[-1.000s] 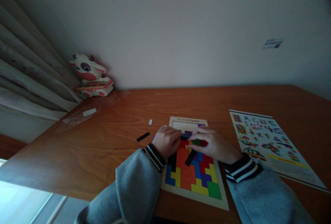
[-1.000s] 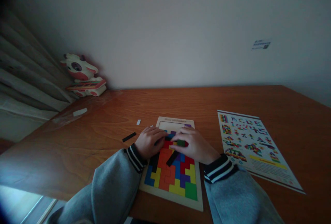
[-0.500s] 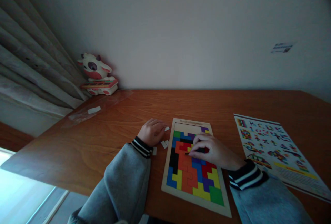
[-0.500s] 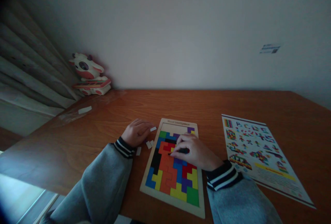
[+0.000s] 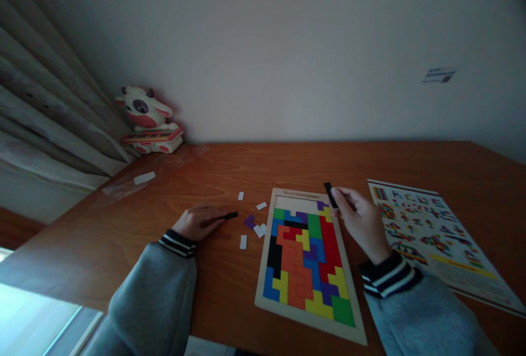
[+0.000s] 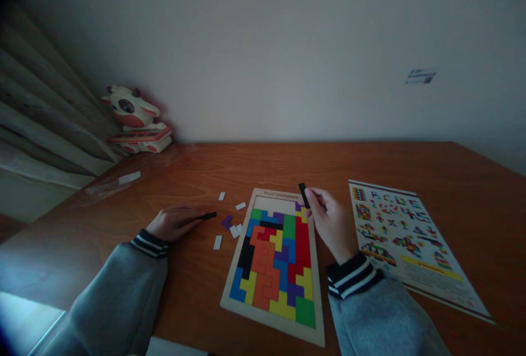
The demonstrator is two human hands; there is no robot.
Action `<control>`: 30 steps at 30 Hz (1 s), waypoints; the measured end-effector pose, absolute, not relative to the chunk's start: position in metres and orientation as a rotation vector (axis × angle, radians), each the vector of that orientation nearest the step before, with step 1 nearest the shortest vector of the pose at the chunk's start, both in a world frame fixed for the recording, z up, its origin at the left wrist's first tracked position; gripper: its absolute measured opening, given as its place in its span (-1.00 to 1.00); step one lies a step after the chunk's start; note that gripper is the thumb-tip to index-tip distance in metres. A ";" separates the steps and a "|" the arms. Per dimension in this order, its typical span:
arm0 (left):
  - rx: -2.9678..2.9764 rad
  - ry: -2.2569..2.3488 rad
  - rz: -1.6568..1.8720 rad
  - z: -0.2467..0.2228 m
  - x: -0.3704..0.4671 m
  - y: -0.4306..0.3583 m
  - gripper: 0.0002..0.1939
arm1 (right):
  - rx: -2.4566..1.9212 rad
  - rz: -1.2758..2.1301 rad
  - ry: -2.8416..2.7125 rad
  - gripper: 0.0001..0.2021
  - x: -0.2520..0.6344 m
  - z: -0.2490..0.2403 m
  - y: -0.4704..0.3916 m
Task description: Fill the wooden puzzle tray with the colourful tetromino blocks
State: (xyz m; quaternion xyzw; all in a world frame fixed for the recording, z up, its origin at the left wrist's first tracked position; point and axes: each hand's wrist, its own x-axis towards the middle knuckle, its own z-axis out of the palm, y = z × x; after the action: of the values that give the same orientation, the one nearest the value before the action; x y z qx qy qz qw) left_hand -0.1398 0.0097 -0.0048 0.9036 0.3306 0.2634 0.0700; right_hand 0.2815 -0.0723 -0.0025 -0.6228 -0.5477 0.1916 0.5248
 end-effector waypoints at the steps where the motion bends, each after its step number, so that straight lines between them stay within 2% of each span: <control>1: 2.716 0.996 0.803 -0.006 -0.139 0.011 -0.77 | -1.471 0.464 -1.294 -0.59 0.283 -0.006 -0.071; 5: 2.649 1.056 0.813 -0.009 -0.137 0.014 -0.77 | -1.467 0.411 -1.378 -0.61 0.283 -0.009 -0.069; 9: 2.510 1.122 0.933 -0.007 -0.123 0.012 -0.75 | -1.455 0.202 -1.601 -0.69 0.279 0.000 -0.071; 15: 2.305 1.067 1.193 -0.004 -0.054 0.014 -0.71 | -1.444 0.087 -1.772 -0.73 0.279 0.000 -0.071; 22: 2.200 1.036 1.059 -0.018 0.020 0.038 -0.76 | -1.412 0.084 -1.844 -0.76 0.282 -0.008 -0.068; 26: 2.339 0.970 1.046 -0.016 0.030 0.043 -0.81 | -1.416 0.074 -1.864 -0.75 0.283 -0.012 -0.066; 30: 2.577 0.677 1.004 -0.010 0.025 0.035 -0.78 | -1.408 0.101 -1.898 -0.74 0.283 -0.016 -0.065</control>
State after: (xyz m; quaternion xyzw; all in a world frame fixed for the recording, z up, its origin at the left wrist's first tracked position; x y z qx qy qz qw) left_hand 0.0252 0.0345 -0.0098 0.8953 0.2354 0.3487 0.1466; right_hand 0.2829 -0.0653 -0.0163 -0.5510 -0.7428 0.0395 0.3783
